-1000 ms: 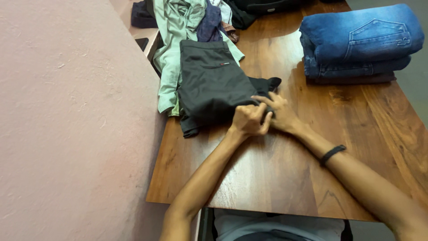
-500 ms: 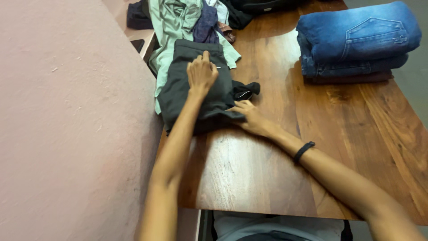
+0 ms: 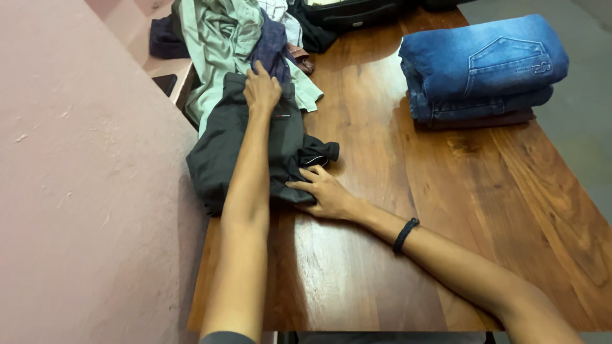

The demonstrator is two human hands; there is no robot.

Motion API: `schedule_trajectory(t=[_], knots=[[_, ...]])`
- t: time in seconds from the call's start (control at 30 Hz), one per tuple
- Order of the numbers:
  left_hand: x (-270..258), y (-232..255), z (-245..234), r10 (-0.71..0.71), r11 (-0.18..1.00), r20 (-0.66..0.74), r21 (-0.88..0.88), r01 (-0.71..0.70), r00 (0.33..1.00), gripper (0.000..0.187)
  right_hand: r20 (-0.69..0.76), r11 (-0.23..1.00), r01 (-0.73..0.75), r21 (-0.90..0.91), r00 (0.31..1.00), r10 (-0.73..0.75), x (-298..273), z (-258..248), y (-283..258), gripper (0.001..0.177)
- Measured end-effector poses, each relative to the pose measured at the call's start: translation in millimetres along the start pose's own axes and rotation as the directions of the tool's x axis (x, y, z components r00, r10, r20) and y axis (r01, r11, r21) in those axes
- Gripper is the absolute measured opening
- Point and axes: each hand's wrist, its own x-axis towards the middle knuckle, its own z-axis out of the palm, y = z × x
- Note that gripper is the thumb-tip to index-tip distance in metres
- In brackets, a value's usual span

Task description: The person folds a pair of blue jeans and places them on a wooden table. Then they pick up a dark patterned shirt, lay it flat, and button it from the bottom up, smoothing the fabric as they go.

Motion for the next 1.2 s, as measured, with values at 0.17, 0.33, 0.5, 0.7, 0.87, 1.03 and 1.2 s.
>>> schedule_trajectory(t=[0.17,0.33,0.5,0.7,0.87,1.03,1.2], knots=[[26.3,-15.9,19.7,-0.241,0.965,0.203,-0.048,0.256,0.949,0.053,0.004,1.000,0.000,-0.015,1.000,0.000,0.4,-2.9,-2.3,0.065],[36.8,-33.9,41.4,-0.226,0.926,0.036,-0.302,0.226,0.973,0.046,0.010,1.000,-0.004,-0.016,1.000,0.004,0.4,-3.4,-3.5,0.065],[34.4,-21.8,43.1,-0.251,0.487,0.075,-0.852,0.193,0.965,0.031,0.016,1.000,0.001,-0.019,1.000,-0.001,2.2,-5.9,-5.9,0.064],[30.9,16.8,15.2,-0.265,0.380,-0.032,-0.922,0.074,0.964,0.029,0.016,1.000,-0.003,-0.031,1.000,0.004,2.7,-4.2,-6.2,0.063],[-4.8,76.8,-32.9,-0.027,0.508,-0.374,-0.804,-0.309,0.927,0.019,0.029,0.999,-0.017,-0.032,0.999,0.018,2.5,-3.3,-4.9,0.064],[-63.7,135.1,-98.0,-0.017,0.319,-0.190,-0.932,-0.175,0.982,0.021,0.066,0.997,-0.035,-0.067,0.997,0.039,4.5,-4.0,-6.2,0.067],[-129.3,145.4,-139.8,0.092,0.454,-0.359,-0.815,-0.360,0.929,0.023,0.140,0.995,-0.078,-0.065,0.986,0.087,4.5,-9.0,-4.9,0.069]])
